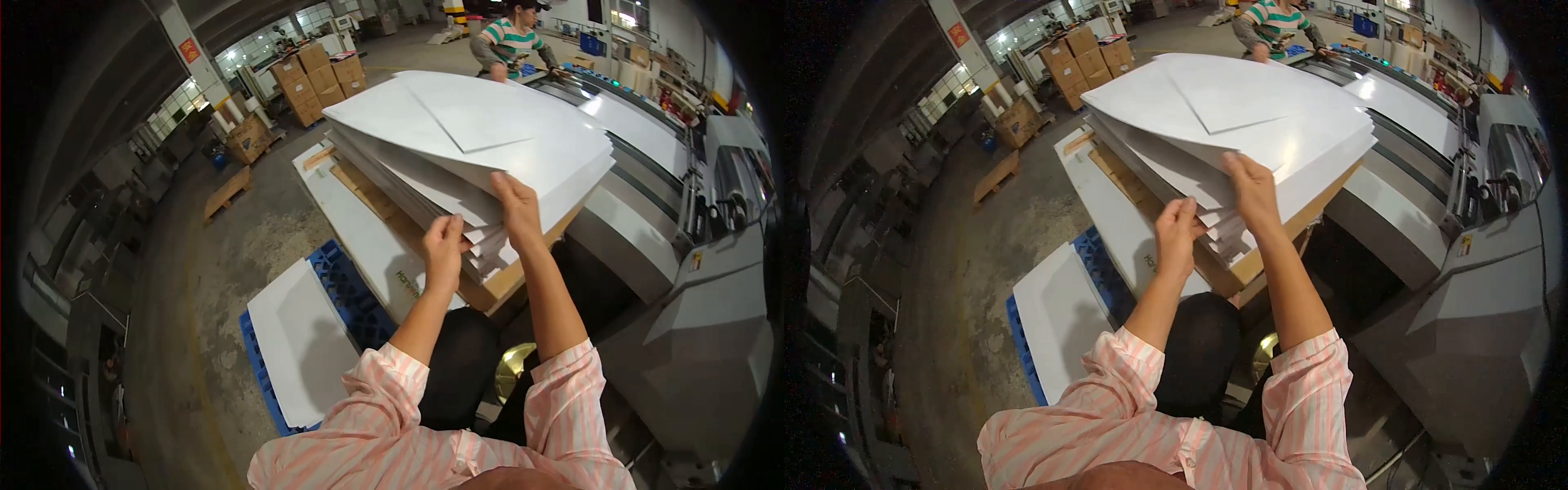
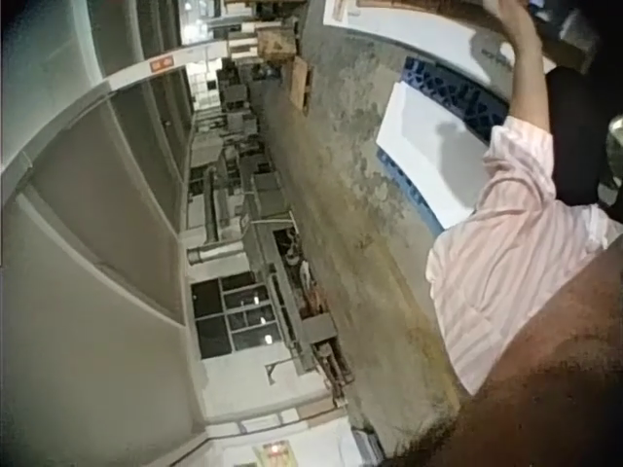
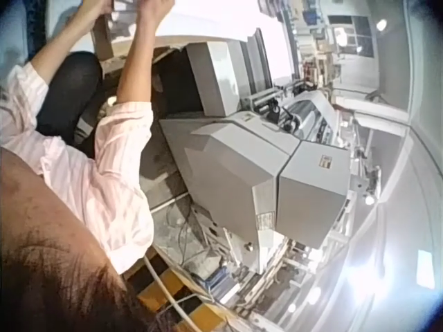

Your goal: Inspecting and aligning a large stack of white paper sheets on a workbench in a paper mill.

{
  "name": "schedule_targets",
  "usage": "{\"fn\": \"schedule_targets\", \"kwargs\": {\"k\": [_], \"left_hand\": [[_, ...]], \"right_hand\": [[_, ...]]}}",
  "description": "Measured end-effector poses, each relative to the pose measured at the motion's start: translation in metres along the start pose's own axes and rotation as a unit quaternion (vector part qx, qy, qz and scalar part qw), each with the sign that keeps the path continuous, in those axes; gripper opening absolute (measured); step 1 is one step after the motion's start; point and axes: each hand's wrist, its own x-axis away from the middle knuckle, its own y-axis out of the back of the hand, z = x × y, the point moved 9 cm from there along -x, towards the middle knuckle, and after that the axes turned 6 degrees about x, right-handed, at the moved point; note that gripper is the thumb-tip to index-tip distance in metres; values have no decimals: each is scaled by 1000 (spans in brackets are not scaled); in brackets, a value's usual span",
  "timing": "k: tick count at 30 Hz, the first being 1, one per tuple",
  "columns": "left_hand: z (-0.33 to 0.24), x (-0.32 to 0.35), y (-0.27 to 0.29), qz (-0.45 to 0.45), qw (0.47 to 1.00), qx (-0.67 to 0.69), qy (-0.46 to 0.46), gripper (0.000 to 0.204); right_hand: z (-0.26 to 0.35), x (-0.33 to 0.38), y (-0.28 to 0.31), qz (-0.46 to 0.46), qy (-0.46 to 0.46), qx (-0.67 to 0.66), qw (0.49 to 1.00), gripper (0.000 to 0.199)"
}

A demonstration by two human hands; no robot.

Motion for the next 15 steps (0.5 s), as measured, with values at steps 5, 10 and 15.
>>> {"fn": "schedule_targets", "kwargs": {"k": [5, 10, 15], "left_hand": [[-1, 11, -8, 0, 999, 38, 18, 13], [-2, 7, -9, 1, 1000, 27, 3, 14], [-4, 10, -19, 19, 997, 78, 1, 21]], "right_hand": [[7, 4, 13, -61, -16, -144, 988, 28], [44, 16, -11, 43, 163, 212, 963, 19], [45, 24, -19, 95, 246, 316, 911, 23]]}}
